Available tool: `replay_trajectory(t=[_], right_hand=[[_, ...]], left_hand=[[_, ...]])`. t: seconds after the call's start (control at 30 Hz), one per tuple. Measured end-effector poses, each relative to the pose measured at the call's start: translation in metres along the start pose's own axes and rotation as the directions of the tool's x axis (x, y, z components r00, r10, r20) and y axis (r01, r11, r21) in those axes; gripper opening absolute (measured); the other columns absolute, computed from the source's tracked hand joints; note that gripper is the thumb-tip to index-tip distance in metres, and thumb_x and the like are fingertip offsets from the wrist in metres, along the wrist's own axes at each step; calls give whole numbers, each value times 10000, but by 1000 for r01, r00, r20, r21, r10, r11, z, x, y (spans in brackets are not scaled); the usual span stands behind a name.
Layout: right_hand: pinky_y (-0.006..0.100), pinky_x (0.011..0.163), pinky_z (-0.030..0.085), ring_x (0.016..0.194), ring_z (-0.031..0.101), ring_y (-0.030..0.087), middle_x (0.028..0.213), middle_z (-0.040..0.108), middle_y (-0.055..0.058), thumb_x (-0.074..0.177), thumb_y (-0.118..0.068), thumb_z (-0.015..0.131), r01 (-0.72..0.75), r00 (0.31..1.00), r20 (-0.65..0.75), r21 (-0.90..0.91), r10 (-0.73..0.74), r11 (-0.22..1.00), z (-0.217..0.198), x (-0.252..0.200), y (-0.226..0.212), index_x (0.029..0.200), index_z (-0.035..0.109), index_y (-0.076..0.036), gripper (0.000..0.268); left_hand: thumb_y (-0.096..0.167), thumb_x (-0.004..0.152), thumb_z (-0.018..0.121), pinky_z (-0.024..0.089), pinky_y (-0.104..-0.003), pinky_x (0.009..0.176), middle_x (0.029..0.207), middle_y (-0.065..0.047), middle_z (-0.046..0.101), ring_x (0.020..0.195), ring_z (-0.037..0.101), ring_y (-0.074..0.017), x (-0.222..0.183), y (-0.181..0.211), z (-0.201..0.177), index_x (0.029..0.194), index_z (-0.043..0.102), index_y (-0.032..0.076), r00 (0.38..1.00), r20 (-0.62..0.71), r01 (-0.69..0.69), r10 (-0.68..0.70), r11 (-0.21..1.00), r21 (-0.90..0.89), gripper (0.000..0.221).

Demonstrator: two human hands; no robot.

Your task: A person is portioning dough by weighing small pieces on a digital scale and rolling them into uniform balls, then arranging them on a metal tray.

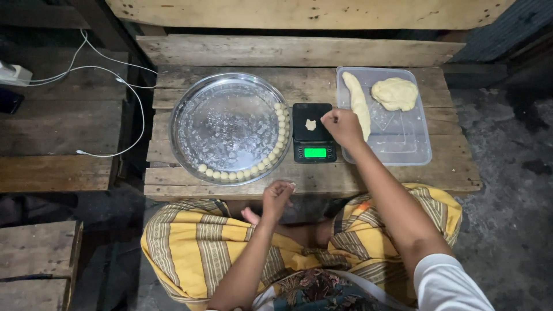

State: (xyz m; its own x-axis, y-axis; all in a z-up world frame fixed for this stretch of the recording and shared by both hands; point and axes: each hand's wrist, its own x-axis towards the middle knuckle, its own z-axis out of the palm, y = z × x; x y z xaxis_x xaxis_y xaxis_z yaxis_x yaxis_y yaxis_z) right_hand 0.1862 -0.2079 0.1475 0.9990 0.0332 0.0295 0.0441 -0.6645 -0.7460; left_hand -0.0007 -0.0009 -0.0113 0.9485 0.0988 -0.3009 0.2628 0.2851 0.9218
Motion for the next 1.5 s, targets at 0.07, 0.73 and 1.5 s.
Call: replay_trajectory(t=[0.07, 0.73, 1.5], right_hand=[[535, 785, 554, 891, 705, 445, 862, 745, 176, 936, -223, 647, 20, 998, 67, -183, -8, 983, 5, -2, -5, 977, 812, -132, 192], [535, 977, 541, 1210, 629, 418, 1286, 671, 215, 1010, -343, 609, 281, 886, 431, -214, -168, 935, 9, -218, -32, 1425, 575, -127, 469], [296, 520, 594, 544, 674, 145, 739, 682, 61, 896, -108, 677, -322, 910, -82, 480, 407, 816, -26, -76, 116, 1036, 769, -46, 179]], left_hand=[[118, 917, 755, 510, -259, 408, 759, -108, 741, 416, 638, -164, 0, -1, 0, 980, 727, 21, 1000, -1, -10, 10, 1000, 0, 119], [246, 978, 740, 593, -342, 669, 900, -119, 744, 663, 679, -152, -38, 30, 17, 1248, 673, -14, 956, 248, 136, -156, 986, 98, 381], [158, 1014, 568, 485, -249, 490, 778, -171, 762, 476, 665, -215, -17, 1, 13, 1228, 652, 55, 988, 98, 109, -117, 991, 80, 252]])
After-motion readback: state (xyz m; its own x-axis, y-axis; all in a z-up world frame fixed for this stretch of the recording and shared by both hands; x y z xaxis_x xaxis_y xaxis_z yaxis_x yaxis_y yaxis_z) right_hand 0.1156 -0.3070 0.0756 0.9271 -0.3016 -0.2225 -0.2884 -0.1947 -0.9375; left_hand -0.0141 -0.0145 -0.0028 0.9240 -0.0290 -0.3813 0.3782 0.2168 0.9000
